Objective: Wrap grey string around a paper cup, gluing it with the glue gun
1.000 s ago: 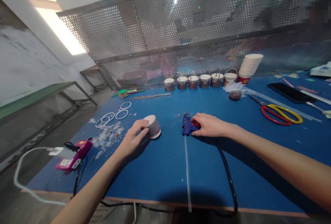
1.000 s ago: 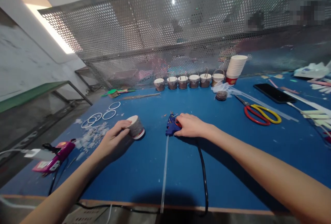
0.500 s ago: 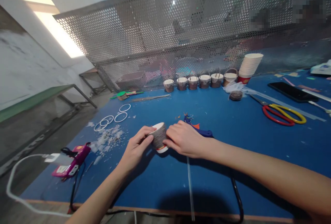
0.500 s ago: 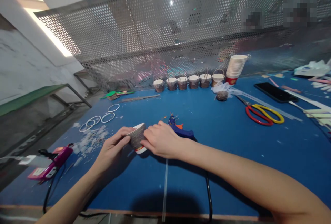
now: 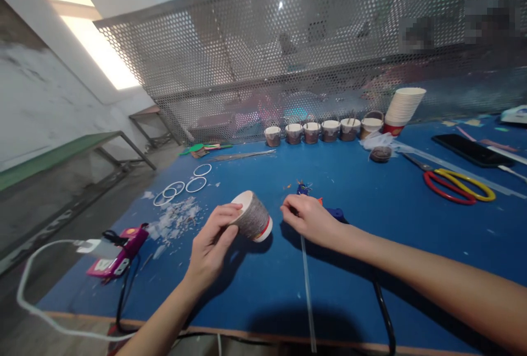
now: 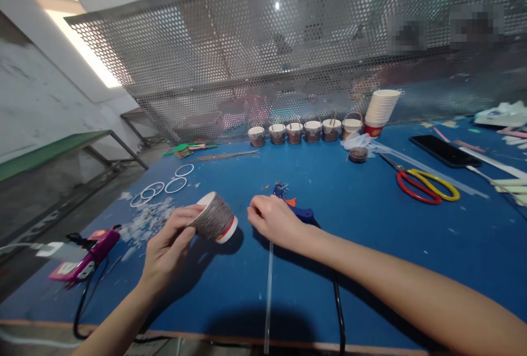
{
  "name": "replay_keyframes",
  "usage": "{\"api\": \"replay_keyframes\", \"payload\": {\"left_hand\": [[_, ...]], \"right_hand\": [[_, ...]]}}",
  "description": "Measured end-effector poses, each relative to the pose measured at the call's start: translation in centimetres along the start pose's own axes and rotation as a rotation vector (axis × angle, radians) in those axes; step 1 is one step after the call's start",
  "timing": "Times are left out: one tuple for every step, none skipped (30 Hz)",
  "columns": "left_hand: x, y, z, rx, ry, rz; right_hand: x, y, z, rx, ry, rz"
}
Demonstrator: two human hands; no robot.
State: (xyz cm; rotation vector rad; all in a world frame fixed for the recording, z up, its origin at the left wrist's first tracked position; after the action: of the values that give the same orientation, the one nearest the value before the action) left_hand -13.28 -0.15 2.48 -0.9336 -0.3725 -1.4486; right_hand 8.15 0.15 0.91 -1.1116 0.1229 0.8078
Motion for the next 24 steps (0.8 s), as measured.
{"api": "replay_keyframes", "payload": {"left_hand": [[0.1, 0.0, -0.1, 0.001, 0.001, 0.033], [0.2, 0.0, -0.1, 0.007, -0.004, 0.068], [0.3, 0.0, -0.1, 0.017, -0.008, 0.102], [0.4, 0.1, -0.2, 0.030, -0.012, 0.132], [0.5, 0.2, -0.2, 0.040, -0.013, 0.158], [0.6, 0.3, -0.3, 0.046, -0.005, 0.177], [0.7, 0.4, -0.3, 0.046, 0.009, 0.193], [0.9, 0.5, -0.4, 0.041, 0.025, 0.205], [1.0, 0.6, -0.5, 0.038, 0.041, 0.217], [1.0, 0.6, -0.7, 0.035, 0.054, 0.229], [1.1, 0.7, -0.8, 0.035, 0.063, 0.241], [1.2, 0.7, -0.9, 0.039, 0.068, 0.254], [1.2, 0.7, -1.0, 0.046, 0.069, 0.266], [1.3, 0.8, -1.1, 0.057, 0.069, 0.277], [1.3, 0.9, -1.2, 0.071, 0.069, 0.287], [1.4, 0.9, -1.3, 0.084, 0.073, 0.295], [1.4, 1.0, -1.4, 0.098, 0.079, 0.301], [1.5, 1.1, -1.5, 0.112, 0.089, 0.308], [1.5, 1.2, -1.5, 0.127, 0.100, 0.315], [1.5, 1.3, -1.6, 0.141, 0.110, 0.324], [1.5, 1.4, -1.7, 0.154, 0.118, 0.333], [1.6, 1.4, -1.8, 0.167, 0.126, 0.342], [1.6, 1.4, -2.0, 0.182, 0.135, 0.348], [1.6, 1.4, -2.1, 0.196, 0.148, 0.351]], "right_hand": [[-0.2, -0.4, 0.0, 0.018, 0.001, 0.056], [-0.7, -0.7, -0.1, 0.036, -0.020, 0.115], [-1.2, -0.9, -0.2, 0.049, -0.054, 0.166], [-1.7, -1.0, -0.3, 0.059, -0.092, 0.199], [-2.2, -1.0, -0.4, 0.069, -0.126, 0.210], [-2.6, -1.0, -0.4, 0.079, -0.151, 0.202], [-2.9, -0.8, -0.5, 0.092, -0.166, 0.183], [-3.1, -0.5, -0.5, 0.107, -0.174, 0.160], [-3.2, -0.3, -0.5, 0.121, -0.180, 0.139], [-3.3, 0.0, -0.4, 0.130, -0.185, 0.119], [-3.3, 0.2, -0.4, 0.135, -0.194, 0.096], [-3.4, 0.4, -0.4, 0.140, -0.208, 0.066], [-3.4, 0.6, -0.3, 0.146, -0.226, 0.028], [-3.5, 0.7, -0.3, 0.154, -0.247, -0.017], [-3.6, 0.9, -0.2, 0.163, -0.267, -0.065], [-3.8, 1.0, -0.2, 0.174, -0.286, -0.111], [-3.9, 1.1, -0.1, 0.182, -0.302, -0.153], [-4.0, 1.3, -0.1, 0.190, -0.315, -0.188], [-4.1, 1.5, 0.0, 0.198, -0.327, -0.216], [-4.2, 1.6, 0.0, 0.207, -0.337, -0.235], [-4.3, 1.8, 0.1, 0.217, -0.342, -0.242], [-4.3, 1.9, 0.1, 0.222, -0.338, -0.235], [-4.4, 2.0, 0.1, 0.224, -0.323, -0.214], [-4.4, 2.1, 0.2, 0.221, -0.299, -0.180]]}}
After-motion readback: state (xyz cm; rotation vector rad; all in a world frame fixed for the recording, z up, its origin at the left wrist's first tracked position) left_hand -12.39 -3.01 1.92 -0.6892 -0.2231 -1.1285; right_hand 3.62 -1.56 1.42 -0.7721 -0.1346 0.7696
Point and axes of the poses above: each hand's wrist, its own z-axis towards the middle knuckle, its own y-axis out of the palm, x = y × z, the point moved 3 cm from there along z, towards the middle knuckle, and after that the axes turned 6 degrees about -z, right-handed, at the moved point
